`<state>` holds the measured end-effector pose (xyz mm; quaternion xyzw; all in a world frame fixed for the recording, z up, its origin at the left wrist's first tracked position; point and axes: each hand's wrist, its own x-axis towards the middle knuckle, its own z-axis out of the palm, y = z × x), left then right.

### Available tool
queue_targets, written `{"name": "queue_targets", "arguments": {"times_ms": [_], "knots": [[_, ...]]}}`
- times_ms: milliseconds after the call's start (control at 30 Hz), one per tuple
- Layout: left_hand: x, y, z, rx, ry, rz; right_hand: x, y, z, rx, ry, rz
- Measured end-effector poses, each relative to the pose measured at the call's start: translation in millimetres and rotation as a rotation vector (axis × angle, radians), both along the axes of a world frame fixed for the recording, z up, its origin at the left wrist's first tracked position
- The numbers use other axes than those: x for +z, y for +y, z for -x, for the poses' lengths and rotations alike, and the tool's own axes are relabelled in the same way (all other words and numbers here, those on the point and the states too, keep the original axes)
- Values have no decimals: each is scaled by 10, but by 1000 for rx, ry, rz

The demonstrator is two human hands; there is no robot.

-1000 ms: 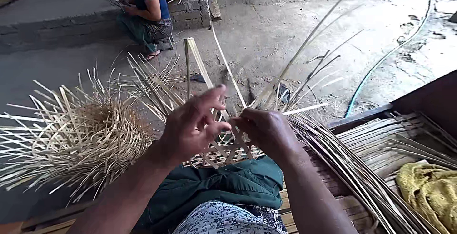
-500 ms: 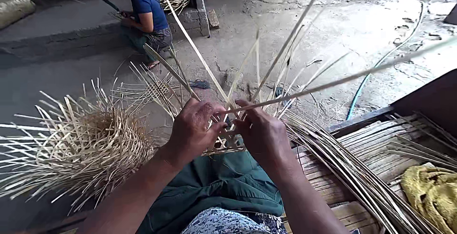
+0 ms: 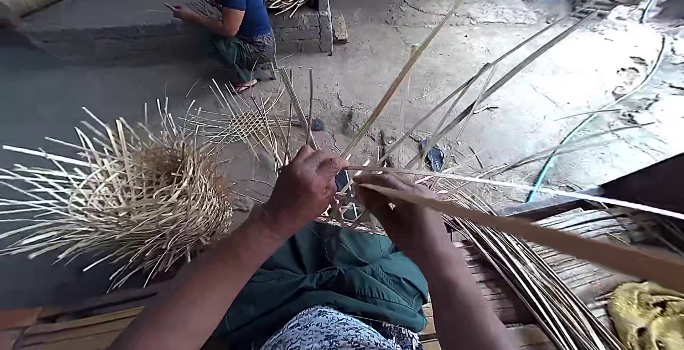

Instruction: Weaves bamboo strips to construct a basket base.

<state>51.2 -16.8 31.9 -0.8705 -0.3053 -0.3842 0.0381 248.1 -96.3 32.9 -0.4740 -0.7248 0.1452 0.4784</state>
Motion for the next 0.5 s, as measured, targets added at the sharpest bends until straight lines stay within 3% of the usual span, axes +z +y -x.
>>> {"name": "queue_targets", "arguments": {"times_ms": [100,167,267,367,500], "knots": [[68,-68,14,-4,-26,55,87,-136,158,-301,-378,-68],[208,-109,70,-82,-108,385,82,-129,74,-294,-441,-52],[345,-70,175,-224,-283,892,136,-145,-31,-116,-417,-37],[322,-99,190,-256,-293,954,146,-175,45,-90,-426,-4],[207,-158,152,-359,-402,902,166,-143,43,-214,-463,-7]]}}
